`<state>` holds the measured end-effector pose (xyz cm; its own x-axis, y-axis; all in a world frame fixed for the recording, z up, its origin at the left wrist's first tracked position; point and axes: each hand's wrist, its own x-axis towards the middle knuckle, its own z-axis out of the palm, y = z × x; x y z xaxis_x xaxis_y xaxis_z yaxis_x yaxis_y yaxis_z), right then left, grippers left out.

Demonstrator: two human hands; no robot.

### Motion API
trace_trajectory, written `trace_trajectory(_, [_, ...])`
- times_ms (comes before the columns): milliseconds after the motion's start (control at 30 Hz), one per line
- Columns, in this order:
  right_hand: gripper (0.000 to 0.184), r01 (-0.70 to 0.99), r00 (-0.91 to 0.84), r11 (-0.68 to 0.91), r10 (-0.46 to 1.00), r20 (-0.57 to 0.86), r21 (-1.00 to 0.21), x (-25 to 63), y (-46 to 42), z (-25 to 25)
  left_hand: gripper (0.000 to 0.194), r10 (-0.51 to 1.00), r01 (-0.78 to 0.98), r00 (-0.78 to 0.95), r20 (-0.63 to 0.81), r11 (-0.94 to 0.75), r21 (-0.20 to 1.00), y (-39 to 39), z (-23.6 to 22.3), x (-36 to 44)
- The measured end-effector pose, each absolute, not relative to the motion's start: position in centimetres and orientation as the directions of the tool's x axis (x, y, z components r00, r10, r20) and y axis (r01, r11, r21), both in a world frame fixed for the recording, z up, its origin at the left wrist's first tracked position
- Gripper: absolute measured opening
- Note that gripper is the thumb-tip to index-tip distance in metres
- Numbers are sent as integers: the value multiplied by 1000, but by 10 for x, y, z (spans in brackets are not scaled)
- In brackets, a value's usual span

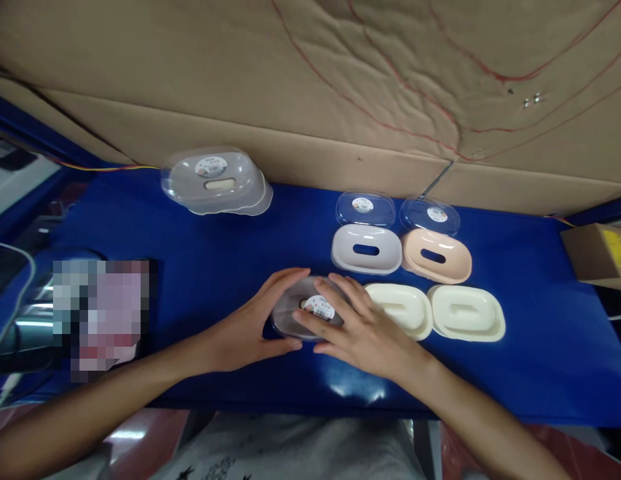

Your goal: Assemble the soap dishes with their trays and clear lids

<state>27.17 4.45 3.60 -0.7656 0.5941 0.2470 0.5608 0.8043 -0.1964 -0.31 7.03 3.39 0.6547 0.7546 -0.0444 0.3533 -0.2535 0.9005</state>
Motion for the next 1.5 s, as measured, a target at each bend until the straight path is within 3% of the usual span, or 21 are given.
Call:
trace_trajectory(267, [64,583,-751,772,631,194,-254,272,44,37,103,733,385,679,-49,-298,874,75,31,-5])
trace_trajectory(667, [61,585,-753,796,604,259,-155,268,44,34,117,701,430,713,25,-464,774,77,24,-7])
trace_trajectory(900, [58,567,-760,781,619,198,-263,270,49,37,110,689,468,719,85,-572,673,78,24,-4])
trace_trajectory(1033, [59,564,-736,769,634,240,-301,271,47,36,108,698,526,712,76,-602,601,76,29,-4])
trace_trajectory(1200, [33,557,-743,816,573,347,-154,267,49,39,102,709,607,693,127,-670,428,71,39,-8])
trace_trajectory(1367, [32,650,-704,760,608,367,-9,248,64,40,79,666,628,682,303,-745,223,64,45,-4])
trace_trajectory(1500, [38,734,-641,678,676,364,35,233,75,37,57,615,611,670,415,-775,162,61,48,1])
